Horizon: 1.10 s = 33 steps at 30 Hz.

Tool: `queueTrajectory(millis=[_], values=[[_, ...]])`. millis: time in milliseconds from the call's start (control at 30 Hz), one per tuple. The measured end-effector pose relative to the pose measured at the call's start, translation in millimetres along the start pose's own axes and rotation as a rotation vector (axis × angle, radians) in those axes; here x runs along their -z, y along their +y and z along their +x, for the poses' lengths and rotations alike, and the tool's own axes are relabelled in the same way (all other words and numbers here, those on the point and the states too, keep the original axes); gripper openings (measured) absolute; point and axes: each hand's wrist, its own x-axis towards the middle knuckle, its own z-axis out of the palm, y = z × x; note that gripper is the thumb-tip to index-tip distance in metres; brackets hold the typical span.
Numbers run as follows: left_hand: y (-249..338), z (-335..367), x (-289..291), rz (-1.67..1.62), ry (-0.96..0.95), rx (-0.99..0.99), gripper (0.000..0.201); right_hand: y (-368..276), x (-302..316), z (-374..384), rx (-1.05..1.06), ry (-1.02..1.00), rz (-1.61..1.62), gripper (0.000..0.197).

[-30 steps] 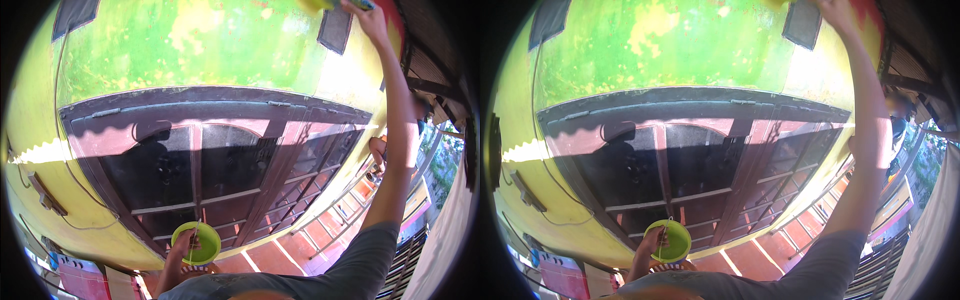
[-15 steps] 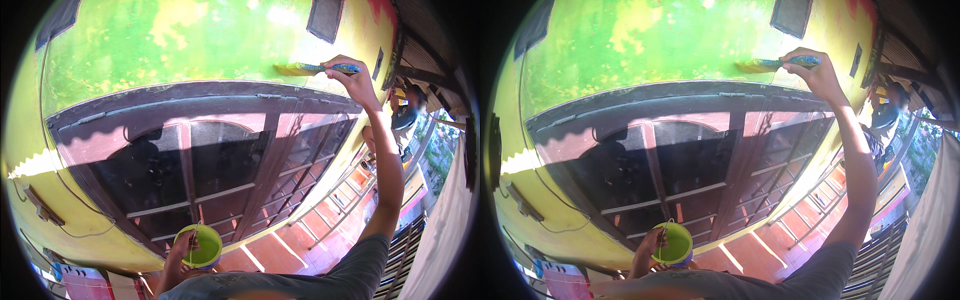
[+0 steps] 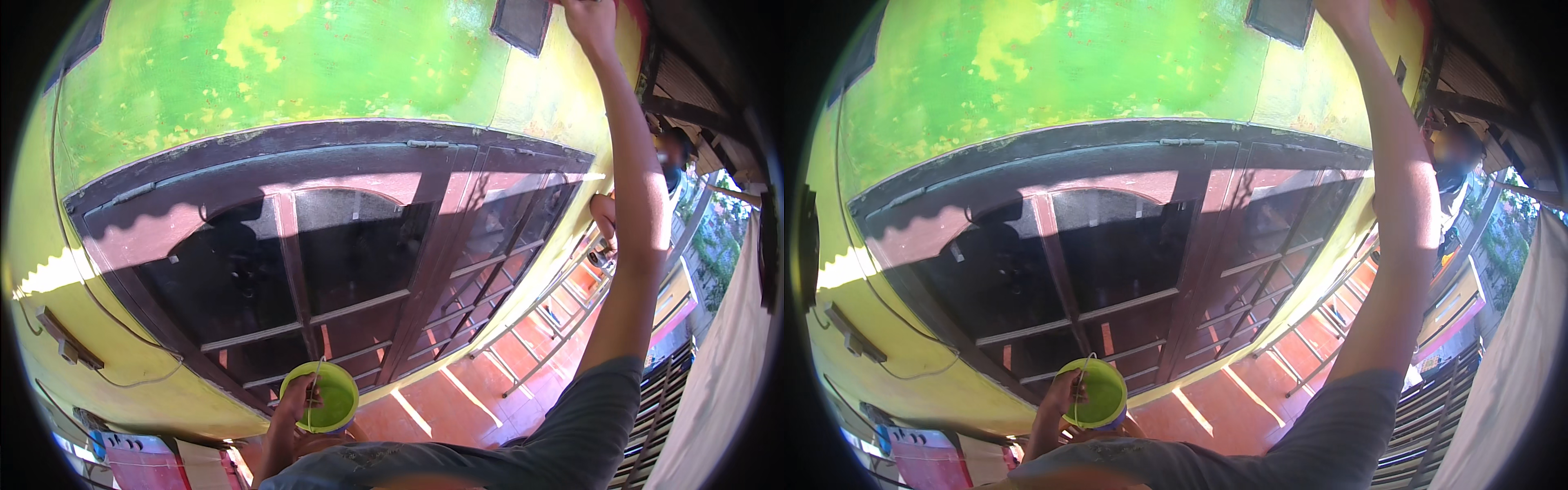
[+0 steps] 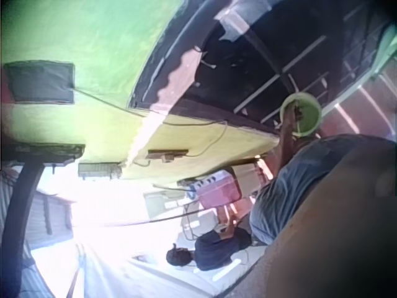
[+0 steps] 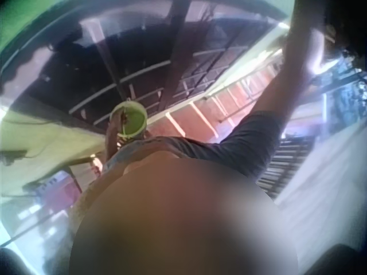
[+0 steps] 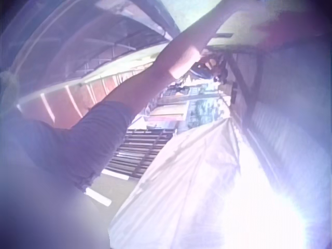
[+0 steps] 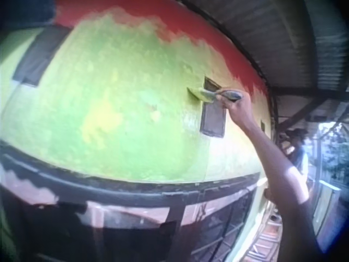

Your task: The person moves a wooden chair, picks up a bucket, and uses a paintbrush to apply green paint to the exterior wall above a window. The person repeatedly dips the brush into the bucket and paints the wall surface.

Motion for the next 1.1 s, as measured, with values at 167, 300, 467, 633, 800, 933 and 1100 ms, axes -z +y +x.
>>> queueTrajectory(millis=[167, 300, 467, 633, 800, 933, 1100], values=[[-1, 1, 0, -0.008, -0.043, 0.007, 0.036, -18, 10, -109, -0.274, -0.281, 0.091, 0.02], [-3, 2, -1, 0.02, -0.035, 0.025, 0.034, -21, 34, -128, -0.376, -0.513, 0.102, 0.018], [1, 1, -8, 0.022, -0.034, 0.031, 0.035, 8, 18, -51, -0.261, -0.313, -0.077, 0.024], [1, 1, -15, 0.039, -0.014, 0.037, 0.035, 18, 18, 15, -0.063, 0.068, 0.167, 0.016], [-1, 4, -20, 0.05, -0.07, 0.037, 0.034, 15, 12, -57, -0.104, 0.027, 0.123, 0.014], [4, -1, -24, 0.072, -0.05, 0.029, 0.034, -17, 19, -153, -0.183, -0.352, 0.107, 0.017], [9, -7, -26, 0.089, -0.056, 0.008, 0.034, -46, 18, -163, -0.296, -0.576, 0.085, 0.016]])
